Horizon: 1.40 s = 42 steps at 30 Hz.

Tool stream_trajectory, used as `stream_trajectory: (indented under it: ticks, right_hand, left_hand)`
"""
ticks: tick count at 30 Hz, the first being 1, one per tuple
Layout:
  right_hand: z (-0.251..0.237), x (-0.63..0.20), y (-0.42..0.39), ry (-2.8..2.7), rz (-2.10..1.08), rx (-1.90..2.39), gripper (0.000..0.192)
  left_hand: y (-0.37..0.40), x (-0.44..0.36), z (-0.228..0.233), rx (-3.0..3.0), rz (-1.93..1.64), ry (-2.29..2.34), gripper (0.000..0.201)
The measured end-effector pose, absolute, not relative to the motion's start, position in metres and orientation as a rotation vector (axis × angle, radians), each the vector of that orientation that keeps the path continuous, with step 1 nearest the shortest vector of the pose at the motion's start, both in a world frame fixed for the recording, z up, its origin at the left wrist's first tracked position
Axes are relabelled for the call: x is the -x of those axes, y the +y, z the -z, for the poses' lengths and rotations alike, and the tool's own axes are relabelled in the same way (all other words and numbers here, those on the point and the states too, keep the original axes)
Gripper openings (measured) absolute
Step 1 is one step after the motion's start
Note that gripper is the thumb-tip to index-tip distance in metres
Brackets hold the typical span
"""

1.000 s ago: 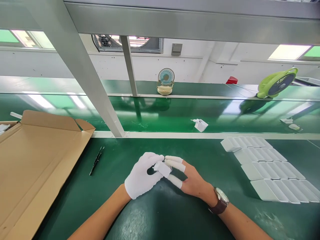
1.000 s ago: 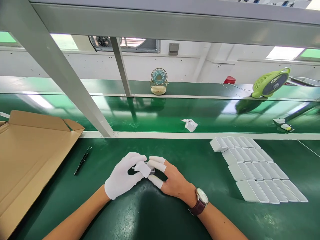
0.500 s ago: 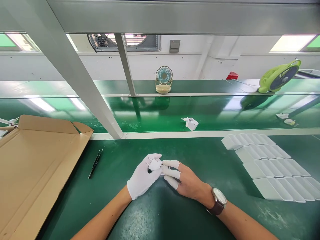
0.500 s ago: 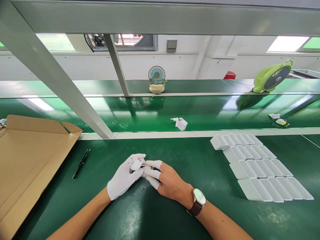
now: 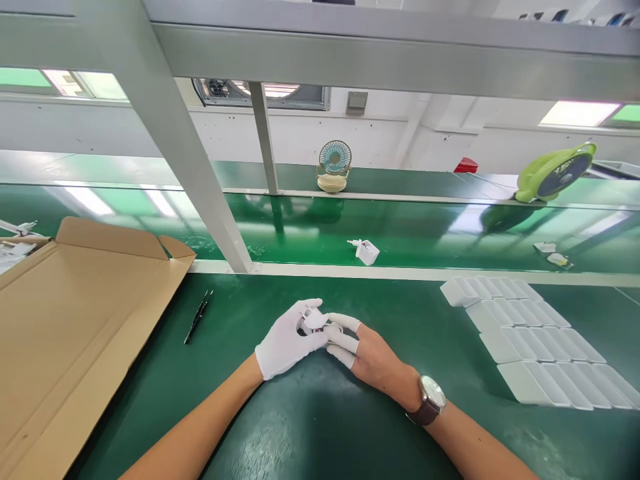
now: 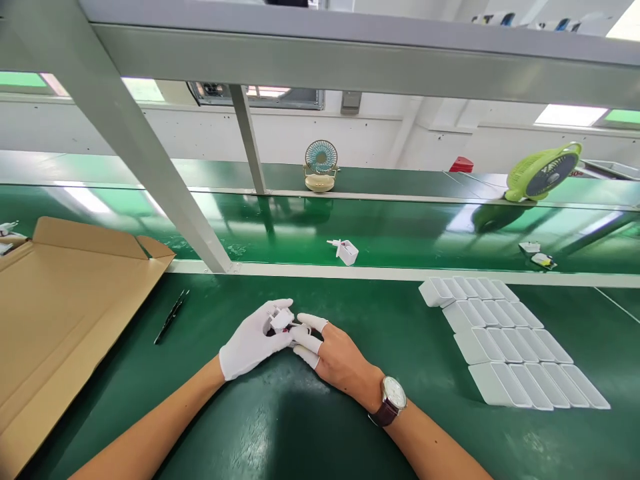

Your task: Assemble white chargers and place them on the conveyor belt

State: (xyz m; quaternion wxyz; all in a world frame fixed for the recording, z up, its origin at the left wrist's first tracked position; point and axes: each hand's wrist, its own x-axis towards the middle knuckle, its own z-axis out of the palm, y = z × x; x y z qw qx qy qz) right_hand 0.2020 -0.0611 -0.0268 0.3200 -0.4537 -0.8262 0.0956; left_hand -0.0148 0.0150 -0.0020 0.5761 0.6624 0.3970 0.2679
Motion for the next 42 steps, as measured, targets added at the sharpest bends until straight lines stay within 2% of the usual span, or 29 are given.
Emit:
stream_trajectory:
  ticks: [2, 5, 11, 16, 20, 21, 24, 26, 29, 36, 42]
  right_hand:
    - [0.031, -0.202, -0.061, -2.21, -0.162, 1.165, 0.044]
    - [0.03, -0.201, -0.059, -2.222, -0.149, 1.161, 0.045]
    - [-0.005, -0.197, -0.054, -2.074, -0.053, 1.148, 0.044]
    - [-0.005, -0.192, -0.053, -2.074, -0.215, 1.132, 0.039]
    - [0.011, -0.19, -0.054, -2.173, -0.339, 1.17, 0.037]
    - [0.013, -0.19, -0.055, -2.173, -0.335, 1.188, 0.036]
    - [0.016, -0.19, -0.057, -2.158, -0.35, 1.222, 0.037]
    - [0.018, -0.191, -0.058, -2.077, -0.423, 1.285, 0.044]
    - [0.024, -0.191, -0.059, -1.959, -0.481, 1.352, 0.061]
    - [0.023, -0.192, -0.059, -2.153, -0.204, 1.332, 0.041]
    - [0.019, -0.198, -0.06, -1.976, -0.235, 1.257, 0.048]
  left_hand:
    - [0.019, 0.019, 0.001, -1.571, -0.705, 0.885, 0.068]
    - [0.026, 0.027, -0.003, -1.535, -0.857, 0.832, 0.058]
    - [0.03, 0.038, -0.005, -1.448, -1.013, 0.816, 0.062]
    - [0.022, 0.036, -0.009, -1.581, -1.028, 0.879, 0.058]
    - [0.011, 0.024, -0.014, -1.916, -0.87, 0.927, 0.067]
    - [0.009, 0.021, -0.014, -1.984, -0.859, 0.924, 0.063]
    - [0.007, 0.017, -0.011, -2.062, -0.881, 0.976, 0.034]
    - [0.008, 0.018, -0.009, -2.043, -0.872, 1.022, 0.024]
    - [0.009, 0.02, -0.008, -1.997, -0.831, 1.042, 0.024]
    - [0.011, 0.02, -0.01, -2.008, -0.832, 1.018, 0.023]
    - [0.011, 0.022, -0.01, -1.997, -0.826, 1.022, 0.022]
